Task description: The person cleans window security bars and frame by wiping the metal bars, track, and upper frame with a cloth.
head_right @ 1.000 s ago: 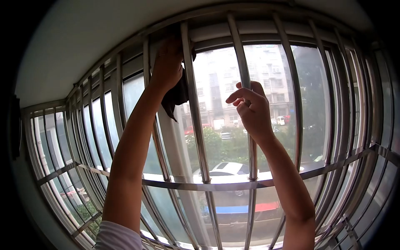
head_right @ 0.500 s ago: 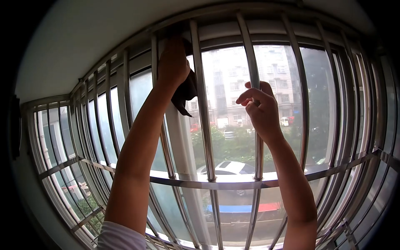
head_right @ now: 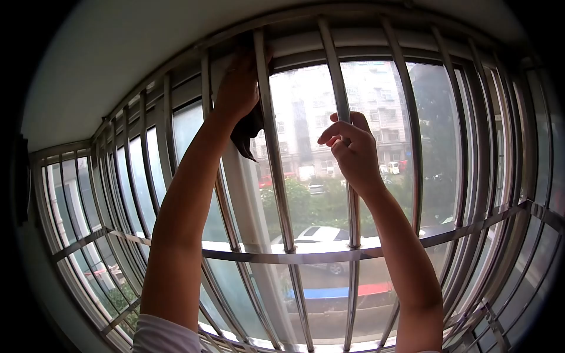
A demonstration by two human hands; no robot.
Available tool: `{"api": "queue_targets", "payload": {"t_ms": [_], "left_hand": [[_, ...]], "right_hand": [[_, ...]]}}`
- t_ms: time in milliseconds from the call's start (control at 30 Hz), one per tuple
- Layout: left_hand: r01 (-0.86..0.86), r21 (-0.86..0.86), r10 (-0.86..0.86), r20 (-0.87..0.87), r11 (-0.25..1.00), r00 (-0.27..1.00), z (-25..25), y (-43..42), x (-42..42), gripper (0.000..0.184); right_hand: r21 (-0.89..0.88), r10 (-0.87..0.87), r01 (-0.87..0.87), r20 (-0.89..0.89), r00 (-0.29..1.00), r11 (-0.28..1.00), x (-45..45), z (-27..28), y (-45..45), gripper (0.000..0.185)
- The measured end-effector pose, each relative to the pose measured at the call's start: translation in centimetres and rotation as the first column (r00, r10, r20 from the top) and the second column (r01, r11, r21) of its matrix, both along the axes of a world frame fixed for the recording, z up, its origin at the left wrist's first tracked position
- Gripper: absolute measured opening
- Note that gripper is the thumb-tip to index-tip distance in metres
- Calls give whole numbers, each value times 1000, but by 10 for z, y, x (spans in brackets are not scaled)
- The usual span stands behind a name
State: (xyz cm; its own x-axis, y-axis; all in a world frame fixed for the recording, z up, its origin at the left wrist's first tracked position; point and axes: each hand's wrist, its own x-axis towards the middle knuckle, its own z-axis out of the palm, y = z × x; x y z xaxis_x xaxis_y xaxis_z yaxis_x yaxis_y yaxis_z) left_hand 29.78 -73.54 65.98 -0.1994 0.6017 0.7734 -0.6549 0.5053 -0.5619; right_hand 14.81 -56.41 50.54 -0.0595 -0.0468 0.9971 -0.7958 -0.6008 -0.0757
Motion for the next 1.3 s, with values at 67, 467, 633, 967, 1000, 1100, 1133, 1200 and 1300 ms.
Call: {"api": "queue_targets", "payload": {"t_ms": [67,467,633,967,1000,1100,1133,1200,1300], "left_hand": [[-40,22,39,41,999,998,-2,-1,6,68],[143,116,-98,-324,983,941,-26,29,19,58],[26,-222,-92,-295,975,951,-5,73,8,49],[-186,186,207,-105,965,973,18,93,-55,7],[-150,215,179,-127,965,976,18,95,-60,7],[111,187,-68,-219,976,973,23,93,-69,11],[326,119,-284,-274,938,919,26,94,-71,15],[320,200,-276,-221,926,936,31,94,-75,19],[294,315,-251,-171,902,953,30,93,-87,26]], "right_hand": [[2,6,-6,5,1000,1000,-1,0,0,31],[-40,-44,44,16,999,998,0,0,-3,33],[-25,-49,50,34,998,998,-1,0,-4,33],[-44,-9,11,63,998,999,-2,-2,-4,27],[-41,1,2,67,998,999,-2,-2,-4,27],[-26,9,-7,73,997,1000,-5,-2,-8,26],[-42,-1,4,65,998,999,-6,-2,-9,26],[-47,-12,15,62,998,999,-6,-2,-10,25],[-22,-19,20,65,998,1000,-5,-2,-7,23]]}}
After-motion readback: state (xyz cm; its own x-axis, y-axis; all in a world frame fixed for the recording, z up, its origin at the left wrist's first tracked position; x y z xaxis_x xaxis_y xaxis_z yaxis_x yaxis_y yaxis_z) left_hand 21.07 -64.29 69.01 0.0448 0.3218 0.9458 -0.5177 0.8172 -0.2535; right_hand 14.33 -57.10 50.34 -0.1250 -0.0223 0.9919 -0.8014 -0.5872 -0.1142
